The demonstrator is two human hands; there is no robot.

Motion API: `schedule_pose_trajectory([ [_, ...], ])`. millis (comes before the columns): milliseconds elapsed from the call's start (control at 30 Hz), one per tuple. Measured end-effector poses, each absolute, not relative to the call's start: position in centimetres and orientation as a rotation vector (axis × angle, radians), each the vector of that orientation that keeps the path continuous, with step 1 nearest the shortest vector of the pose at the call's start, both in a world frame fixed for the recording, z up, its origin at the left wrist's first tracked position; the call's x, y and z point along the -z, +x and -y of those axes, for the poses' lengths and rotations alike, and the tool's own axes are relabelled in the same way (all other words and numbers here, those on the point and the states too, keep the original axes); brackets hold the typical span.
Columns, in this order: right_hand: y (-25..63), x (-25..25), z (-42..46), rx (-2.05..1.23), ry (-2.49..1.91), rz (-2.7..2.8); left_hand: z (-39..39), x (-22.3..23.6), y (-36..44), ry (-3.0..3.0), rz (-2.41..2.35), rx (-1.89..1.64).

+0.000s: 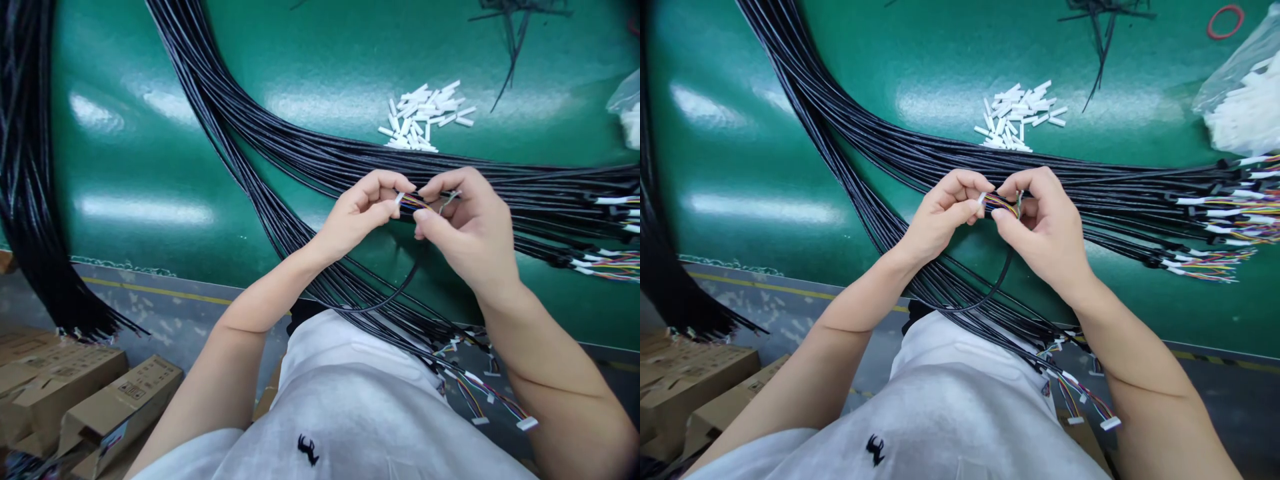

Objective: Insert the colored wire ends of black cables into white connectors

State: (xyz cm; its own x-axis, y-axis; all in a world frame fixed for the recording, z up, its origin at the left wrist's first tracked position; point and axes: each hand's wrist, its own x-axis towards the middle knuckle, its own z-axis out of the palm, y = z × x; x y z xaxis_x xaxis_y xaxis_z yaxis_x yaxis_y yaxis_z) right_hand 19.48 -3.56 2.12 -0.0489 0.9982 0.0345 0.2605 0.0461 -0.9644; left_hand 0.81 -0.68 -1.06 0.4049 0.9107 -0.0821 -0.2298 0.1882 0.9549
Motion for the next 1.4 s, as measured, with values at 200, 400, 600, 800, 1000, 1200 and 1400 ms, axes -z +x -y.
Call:
schedule_pose_trajectory([
  [200,20.1,-2.2,2.9,-1.415,-1.231,1.069,0.5,1.3,0.6,1.048,-0.86,-0.938],
  [400,19.9,-2.5,2.6,-1.496,-1.257,0.9,0.5,1.2,0.7,1.002,-0.864,-0.932],
  [600,20.1,-2.7,2.2,-1.669,-1.227,0.847,0.6,0.9,0.7,0.984,-0.875,-0.898],
  [800,20.2,-2.3,2.1,-1.651,-1.25,0.892,0.6,0.7,0.7,0.969,-0.875,-0.886],
  [1000,20.0,-1.6,3.0,-1.286,-1.226,1.169,0.5,0.7,0.8,0.942,-0.886,-0.901],
  [1200,20.1,-1.6,3.0,-1.325,-1.237,1.122,0.5,0.8,0.7,0.923,-0.903,-0.896],
  [1400,20.3,-2.1,2.7,-1.465,-1.16,1.099,0.7,0.6,0.9,0.935,-0.801,-0.889],
])
